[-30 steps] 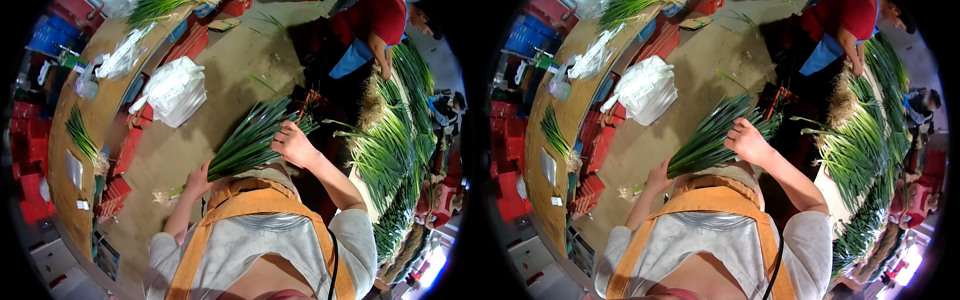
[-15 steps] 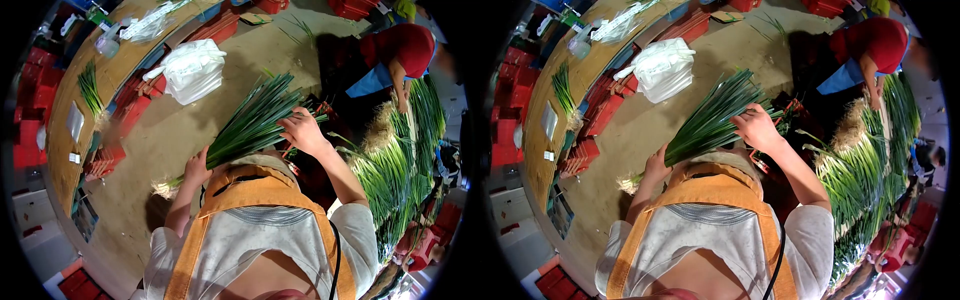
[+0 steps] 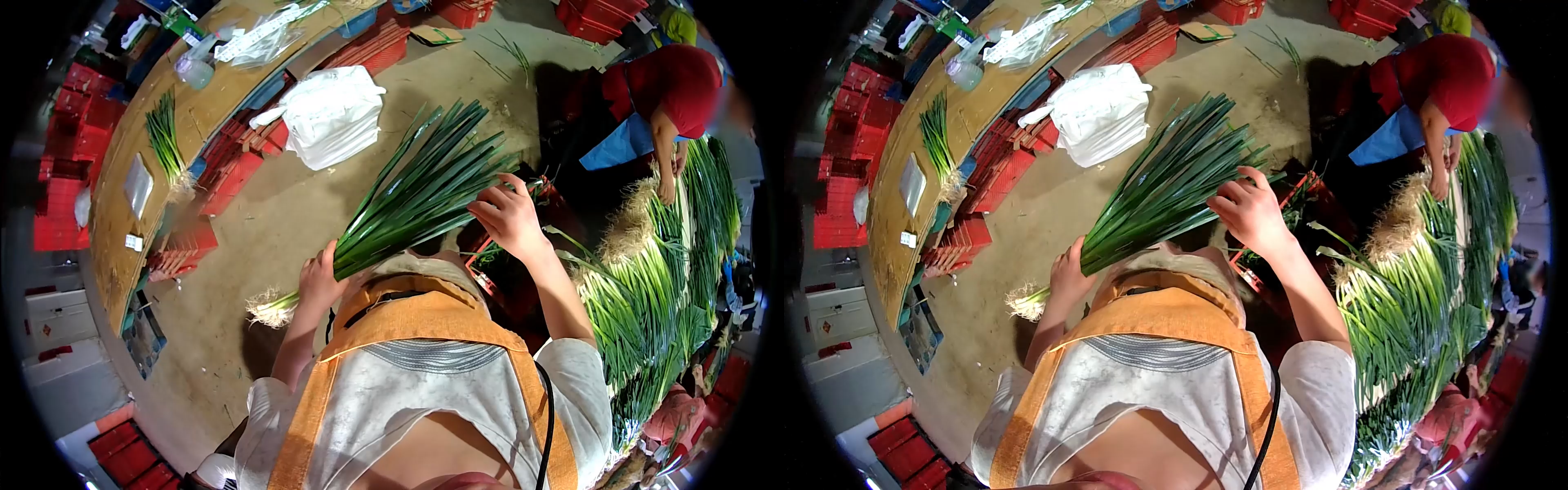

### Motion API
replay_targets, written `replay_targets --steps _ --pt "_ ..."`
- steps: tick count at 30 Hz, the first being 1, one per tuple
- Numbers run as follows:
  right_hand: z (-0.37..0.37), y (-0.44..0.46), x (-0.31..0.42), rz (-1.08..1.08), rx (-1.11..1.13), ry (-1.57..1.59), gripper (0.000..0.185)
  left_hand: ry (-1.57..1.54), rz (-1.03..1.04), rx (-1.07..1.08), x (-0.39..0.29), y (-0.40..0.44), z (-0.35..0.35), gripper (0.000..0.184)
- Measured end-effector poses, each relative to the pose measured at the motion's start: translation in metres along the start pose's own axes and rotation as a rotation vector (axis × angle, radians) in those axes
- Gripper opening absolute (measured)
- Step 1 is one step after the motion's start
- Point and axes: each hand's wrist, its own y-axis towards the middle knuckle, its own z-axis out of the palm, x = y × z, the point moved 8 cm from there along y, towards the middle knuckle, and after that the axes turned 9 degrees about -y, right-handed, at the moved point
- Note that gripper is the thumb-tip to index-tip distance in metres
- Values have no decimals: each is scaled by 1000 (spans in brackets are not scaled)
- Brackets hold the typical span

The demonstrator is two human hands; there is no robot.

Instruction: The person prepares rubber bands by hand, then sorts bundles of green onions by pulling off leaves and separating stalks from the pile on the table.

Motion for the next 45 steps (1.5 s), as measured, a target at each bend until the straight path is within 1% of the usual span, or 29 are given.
replay_targets --steps 2,7,11,14,17,20,26,29,30,34,37,38,41,45 --pt "-1 -1 1 -1 -18 -24 19 -35 -73 19 1 2 -1 75" --pt "-5 -4 4 25 -44 -94 19 -32 -80 5 -6 5 -6 73" --pt "-6 -4 8 6 3 -139 17 -35 -98 24 -14 6 -12 74" --pt "-2 -8 11 9 28 -104 14 35 18 -57 -22 5 -17 61" --pt "-1 -11 12 -6 3 -105 10 43 14 -25 -22 5 -16 61" --pt "6 -15 11 -7 57 -132 14 43 25 15 -22 7 -11 61" --pt "2 -14 12 -19 56 -109 12 15 24 82 -18 9 -6 64" --pt "-6 -17 16 -162 214 -55 17 -139 17 152 -20 14 -9 71" --pt "-10 -17 20 -227 201 -86 16 -131 40 182 -20 17 -10 71" --pt "-19 -20 25 -334 140 -182 11 -45 130 262 -24 27 -11 70" --pt "-22 -19 21 -309 162 -150 11 6 140 308 -29 30 -9 70" --pt "-21 -20 19 -292 208 -134 10 14 136 325 -30 30 -8 70" --pt "-18 -26 16 -269 241 -10 9 21 254 270 -38 30 -9 63" --pt "-18 -33 6 -159 252 117 9 -33 309 228 -51 30 -13 62"
